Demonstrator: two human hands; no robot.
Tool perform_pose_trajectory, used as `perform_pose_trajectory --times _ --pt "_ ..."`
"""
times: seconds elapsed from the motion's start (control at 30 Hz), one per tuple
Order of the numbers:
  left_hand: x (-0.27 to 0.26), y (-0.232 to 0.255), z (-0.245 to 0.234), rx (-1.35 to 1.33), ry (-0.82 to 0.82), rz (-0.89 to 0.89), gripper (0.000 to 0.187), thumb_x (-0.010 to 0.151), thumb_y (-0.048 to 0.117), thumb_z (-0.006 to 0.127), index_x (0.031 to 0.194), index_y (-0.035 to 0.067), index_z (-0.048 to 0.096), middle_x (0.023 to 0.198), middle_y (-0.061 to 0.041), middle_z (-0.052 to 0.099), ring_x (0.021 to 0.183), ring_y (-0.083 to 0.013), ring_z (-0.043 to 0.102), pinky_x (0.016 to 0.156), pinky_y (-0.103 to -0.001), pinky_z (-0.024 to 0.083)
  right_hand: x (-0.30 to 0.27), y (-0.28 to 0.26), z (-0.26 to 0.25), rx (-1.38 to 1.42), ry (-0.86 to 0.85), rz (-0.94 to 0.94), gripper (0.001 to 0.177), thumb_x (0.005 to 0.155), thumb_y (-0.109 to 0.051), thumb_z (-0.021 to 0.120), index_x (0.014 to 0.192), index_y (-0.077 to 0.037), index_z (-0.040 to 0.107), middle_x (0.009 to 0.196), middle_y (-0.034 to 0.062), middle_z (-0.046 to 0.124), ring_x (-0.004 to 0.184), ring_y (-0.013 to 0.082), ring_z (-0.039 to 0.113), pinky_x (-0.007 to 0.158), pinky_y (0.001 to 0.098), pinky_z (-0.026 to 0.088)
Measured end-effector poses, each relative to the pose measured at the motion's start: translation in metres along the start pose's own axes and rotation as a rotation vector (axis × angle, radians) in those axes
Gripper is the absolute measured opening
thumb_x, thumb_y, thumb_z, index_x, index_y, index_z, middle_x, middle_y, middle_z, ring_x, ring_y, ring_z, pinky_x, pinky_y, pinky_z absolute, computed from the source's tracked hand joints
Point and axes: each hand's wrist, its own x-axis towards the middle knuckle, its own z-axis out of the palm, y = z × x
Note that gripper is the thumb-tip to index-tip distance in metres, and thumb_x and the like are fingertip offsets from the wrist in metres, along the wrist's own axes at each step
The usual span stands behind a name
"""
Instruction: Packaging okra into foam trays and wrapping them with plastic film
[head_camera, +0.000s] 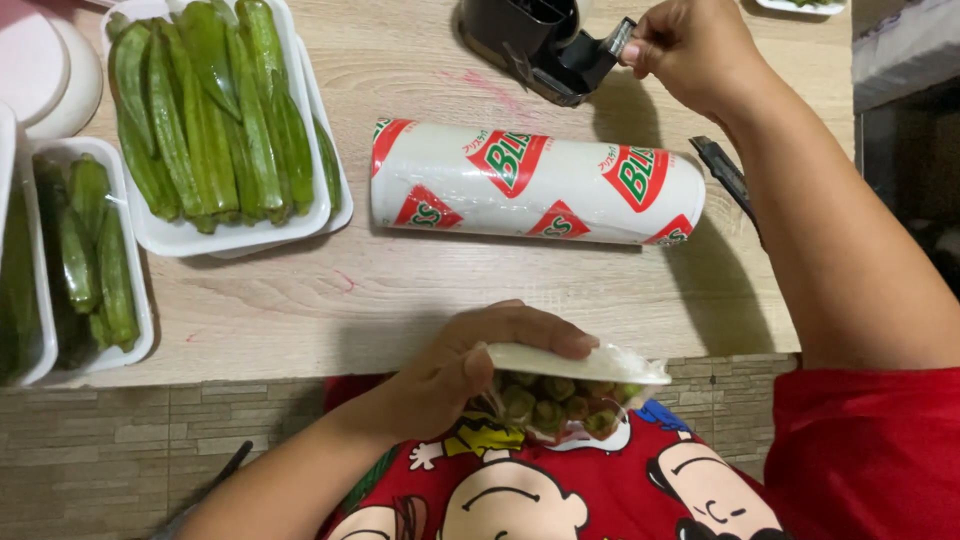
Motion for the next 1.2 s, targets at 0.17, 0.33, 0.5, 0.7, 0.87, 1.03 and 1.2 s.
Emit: perform_pose_trajectory --times 0.17,0.33,0.5,0.7,0.87,1.03,1.2 --pt "0.0 0.012 0.006 0.422 -0.096 0.201 0.073 0.11 0.074 0.019 0.132 0.019 0.062 0.138 -0.004 0.069 0.121 -0.0208 0.07 0.106 -0.037 0.048 0.0 -0.004 -0.002 -0.035 0.006 0.019 0.014 0.095 -0.001 0.069 0.087 -0.011 0.073 0.075 -0.0006 0.064 0.072 0.0098 0.051 0.065 0.0301 0.04" --pt "0.001 0.019 0.008 0.47 -0.186 0.328 0.072 0.112 0.069 0.023 0.13 0.012 0.063 0.136 -0.013 0.069 0.131 -0.0301 0.071 0.107 -0.043 0.047 0.003 0.057 0.031 -0.295 -0.048 -0.022 0.013 0.092 -0.019 0.075 0.095 -0.007 0.08 0.09 0.0136 0.077 0.087 0.034 0.07 0.076 0.0415 0.051" --pt "-0.002 0.012 -0.001 0.499 -0.162 0.325 0.071 0.11 0.07 0.026 0.13 0.014 0.065 0.139 -0.011 0.069 0.108 -0.0249 0.067 0.102 -0.039 0.047 -0.064 -0.017 -0.044 0.1 -0.041 0.056 0.006 0.114 -0.004 0.07 0.114 -0.006 0.076 0.093 0.0054 0.071 0.081 0.0083 0.056 0.068 0.026 0.04" --pt "0.018 0.012 -0.004 0.483 -0.208 0.319 0.068 0.109 0.064 0.03 0.132 0.009 0.064 0.135 -0.016 0.071 0.12 -0.0312 0.075 0.099 -0.043 0.049 -0.134 -0.139 -0.089 0.067 -0.303 -0.497 0.025 0.099 -0.02 0.052 0.091 -0.008 0.072 0.093 0.0038 0.078 0.081 0.0165 0.077 0.075 0.0301 0.056" --pt "0.022 0.012 -0.009 0.479 -0.239 0.309 0.073 0.11 0.065 0.025 0.135 0.007 0.061 0.138 -0.018 0.069 0.122 -0.0351 0.074 0.103 -0.045 0.049 -0.155 -0.165 -0.089 0.224 -0.532 -0.563 0.043 0.095 -0.022 0.055 0.133 -0.004 0.058 0.094 0.0006 0.084 0.087 0.0174 0.082 0.074 0.0309 0.065" --pt "0.021 0.011 -0.01 0.476 -0.249 0.269 0.075 0.108 0.068 0.025 0.139 0.008 0.058 0.143 -0.018 0.067 0.127 -0.0349 0.073 0.104 -0.043 0.046 -0.153 -0.168 -0.082 0.208 -0.682 -0.586 0.065 0.099 -0.032 0.052 0.153 0.001 0.04 0.095 -0.0022 0.085 0.08 0.017 0.082 0.066 0.0307 0.061" --pt "0.023 0.015 -0.01 0.439 -0.212 0.196 0.071 0.103 0.073 0.03 0.134 0.015 0.055 0.137 -0.011 0.067 0.122 -0.035 0.069 0.106 -0.047 0.054 -0.142 -0.182 -0.082 0.622 -0.959 -0.376 0.054 0.098 -0.024 0.058 0.149 -0.008 0.049 0.086 0.0006 0.074 0.068 0.011 0.074 0.055 0.0247 0.062"
